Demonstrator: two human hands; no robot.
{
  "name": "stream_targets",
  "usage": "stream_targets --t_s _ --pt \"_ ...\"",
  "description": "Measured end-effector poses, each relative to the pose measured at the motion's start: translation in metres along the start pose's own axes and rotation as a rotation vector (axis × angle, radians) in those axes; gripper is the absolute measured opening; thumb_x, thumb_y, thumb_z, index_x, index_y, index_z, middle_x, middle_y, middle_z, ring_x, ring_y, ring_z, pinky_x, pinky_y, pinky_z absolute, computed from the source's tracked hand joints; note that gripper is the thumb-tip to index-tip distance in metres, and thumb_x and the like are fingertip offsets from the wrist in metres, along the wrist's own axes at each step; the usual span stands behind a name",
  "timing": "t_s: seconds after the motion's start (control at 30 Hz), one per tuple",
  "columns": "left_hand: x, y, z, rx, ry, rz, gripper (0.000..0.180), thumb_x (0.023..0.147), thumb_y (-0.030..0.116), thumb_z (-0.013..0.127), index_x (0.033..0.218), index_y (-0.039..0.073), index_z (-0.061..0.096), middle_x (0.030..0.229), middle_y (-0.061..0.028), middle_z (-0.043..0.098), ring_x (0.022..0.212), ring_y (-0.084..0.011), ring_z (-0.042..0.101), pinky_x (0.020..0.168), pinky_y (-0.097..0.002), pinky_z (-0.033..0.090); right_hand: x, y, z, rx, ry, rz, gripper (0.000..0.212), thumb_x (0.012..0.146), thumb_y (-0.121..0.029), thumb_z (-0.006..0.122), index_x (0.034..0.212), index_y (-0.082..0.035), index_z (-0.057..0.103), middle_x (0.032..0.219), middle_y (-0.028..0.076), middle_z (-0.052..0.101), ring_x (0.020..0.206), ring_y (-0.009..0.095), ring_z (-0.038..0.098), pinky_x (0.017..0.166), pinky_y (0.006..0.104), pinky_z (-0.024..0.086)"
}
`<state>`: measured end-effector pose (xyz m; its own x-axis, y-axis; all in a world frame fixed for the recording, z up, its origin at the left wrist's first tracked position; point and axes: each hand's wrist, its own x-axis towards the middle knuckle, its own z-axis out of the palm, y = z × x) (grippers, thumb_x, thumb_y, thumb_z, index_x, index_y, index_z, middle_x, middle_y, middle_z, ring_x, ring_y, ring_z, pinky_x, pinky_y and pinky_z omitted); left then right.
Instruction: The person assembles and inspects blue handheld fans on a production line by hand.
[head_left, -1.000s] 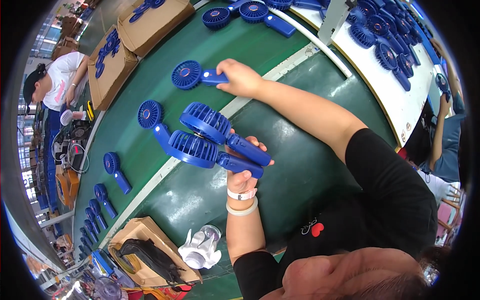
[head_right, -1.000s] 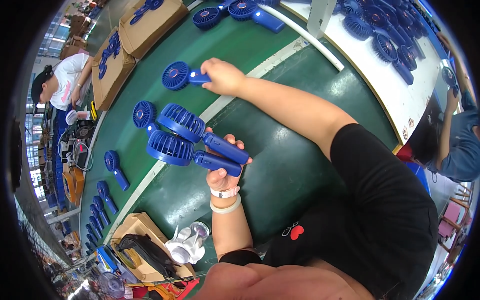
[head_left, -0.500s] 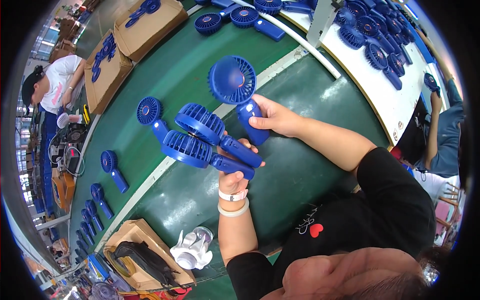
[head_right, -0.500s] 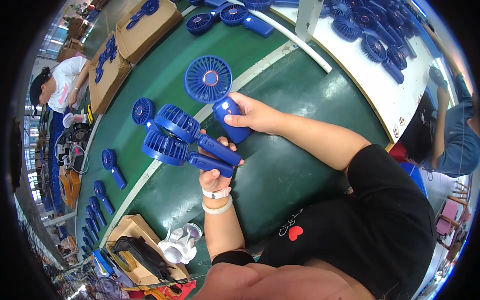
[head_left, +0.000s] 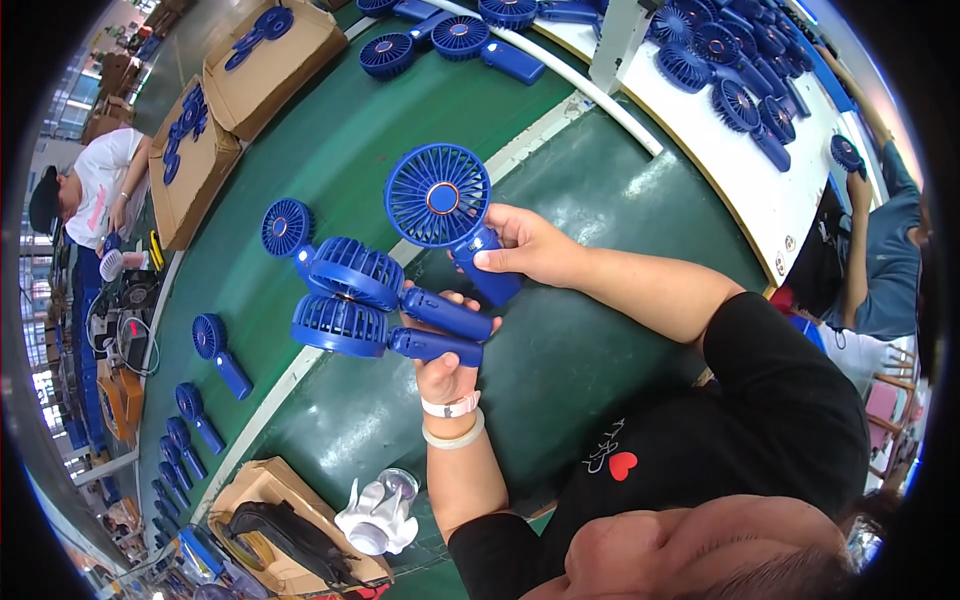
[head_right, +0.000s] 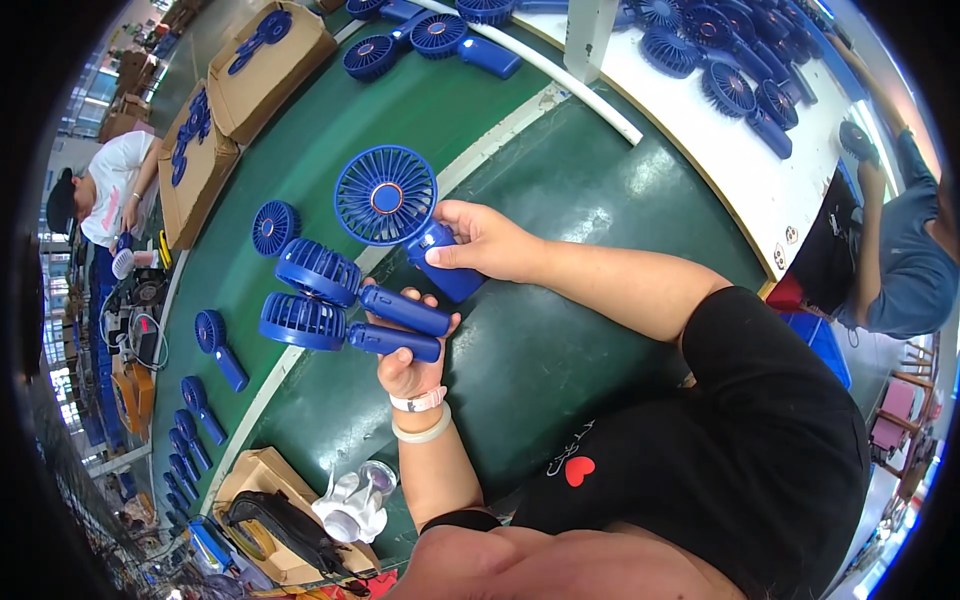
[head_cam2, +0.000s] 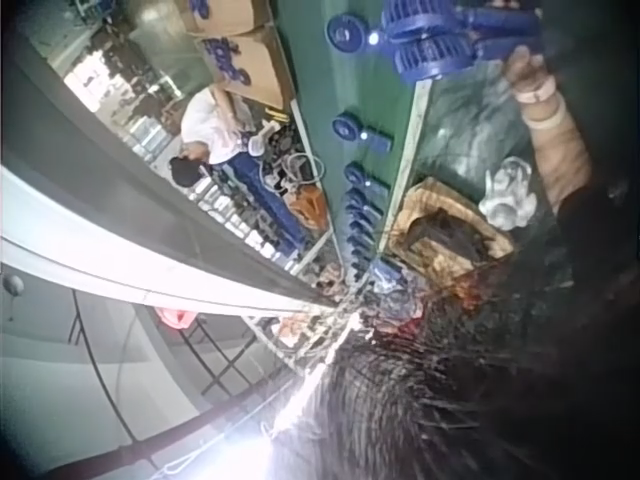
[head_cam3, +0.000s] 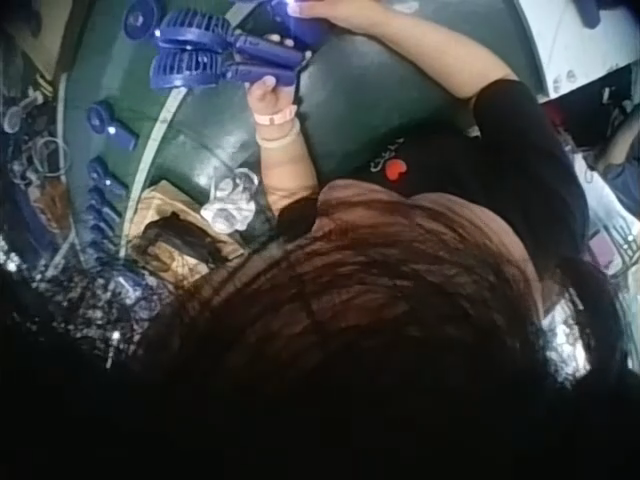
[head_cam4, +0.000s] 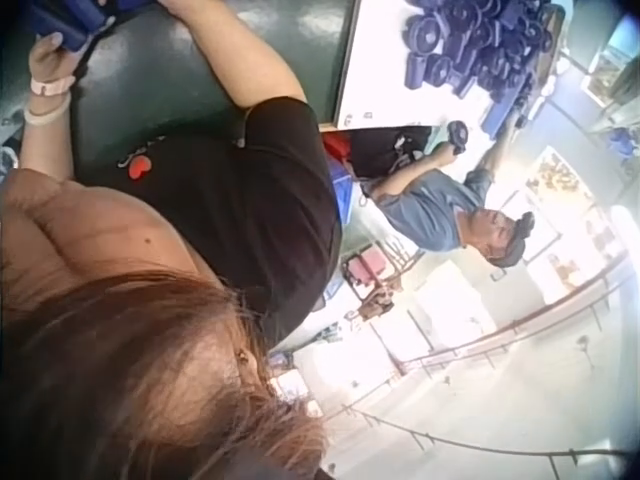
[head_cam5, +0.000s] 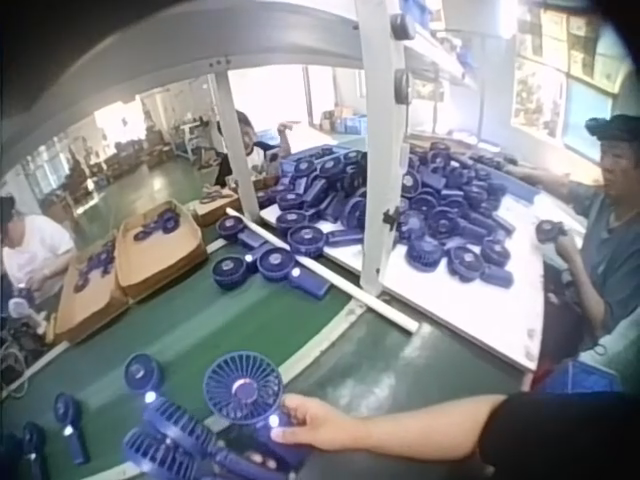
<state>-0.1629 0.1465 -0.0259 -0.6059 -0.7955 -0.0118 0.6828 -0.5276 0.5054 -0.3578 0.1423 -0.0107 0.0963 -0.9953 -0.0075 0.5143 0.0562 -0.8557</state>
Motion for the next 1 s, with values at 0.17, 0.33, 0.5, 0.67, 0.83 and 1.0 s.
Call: stream_targets --t_s 0.17,0.33,0.5,0.67,0.83,1.0 --pt "0.0 -0.001 -0.003 0.001 -0.009 -0.002 0.086 0.065 0.006 0.066 0.138 0.023 0.025 0.119 -0.0141 0.045 0.114 -0.0311 0.047 0.092 -0.058 0.042 0.002 0.0 -0.005 -0.063 0.032 0.007 0.041 0.082 -0.003 0.06 0.12 -0.001 0.046 0.107 0.009 0.059 0.097 0.016 0.058 0.089 0.0319 0.045" --pt "0.0 -0.001 0.0 0.047 0.022 -0.002 0.085 0.065 0.006 0.067 0.137 0.023 0.025 0.119 -0.014 0.045 0.114 -0.0306 0.047 0.09 -0.0571 0.043 0.003 -0.001 -0.005 -0.024 0.039 0.06 0.04 0.082 -0.004 0.06 0.12 -0.001 0.046 0.106 0.01 0.06 0.095 0.017 0.06 0.088 0.0315 0.046" --pt "0.0 -0.001 -0.001 0.067 0.005 -0.003 0.085 0.064 0.006 0.068 0.136 0.022 0.025 0.119 -0.0136 0.044 0.113 -0.0299 0.047 0.088 -0.0555 0.046 0.005 -0.001 -0.007 0.135 0.046 0.132 0.039 0.082 -0.007 0.06 0.118 0.0 0.048 0.105 0.012 0.061 0.092 0.019 0.062 0.085 0.0311 0.048" --pt "0.0 -0.001 -0.001 0.067 -0.02 -0.009 0.087 0.064 0.005 0.069 0.137 0.021 0.025 0.122 -0.0126 0.041 0.114 -0.0298 0.047 0.087 -0.055 0.047 0.004 0.002 -0.008 0.123 0.058 0.141 0.037 0.083 -0.007 0.06 0.117 -0.001 0.049 0.104 0.012 0.061 0.091 0.018 0.062 0.085 0.031 0.048" --pt "0.0 -0.002 -0.003 0.075 -0.004 -0.01 0.088 0.063 0.004 0.069 0.137 0.022 0.024 0.131 -0.0127 0.035 0.119 -0.0313 0.043 0.089 -0.0563 0.045 0.006 0.006 -0.01 0.114 0.054 0.14 0.037 0.083 -0.008 0.06 0.118 -0.001 0.048 0.102 0.011 0.062 0.09 0.018 0.062 0.085 0.0308 0.048" --pt "0.005 0.0 0.006 0.066 -0.024 -0.011 0.088 0.062 0.005 0.069 0.137 0.025 0.028 0.138 -0.0127 0.028 0.125 -0.0345 0.035 0.093 -0.0567 0.042 0.001 0.004 0.0 -0.186 0.085 -0.041 0.047 0.084 -0.012 0.062 0.125 -0.002 0.042 0.115 0.011 0.053 0.105 0.017 0.053 0.091 0.0317 0.043"
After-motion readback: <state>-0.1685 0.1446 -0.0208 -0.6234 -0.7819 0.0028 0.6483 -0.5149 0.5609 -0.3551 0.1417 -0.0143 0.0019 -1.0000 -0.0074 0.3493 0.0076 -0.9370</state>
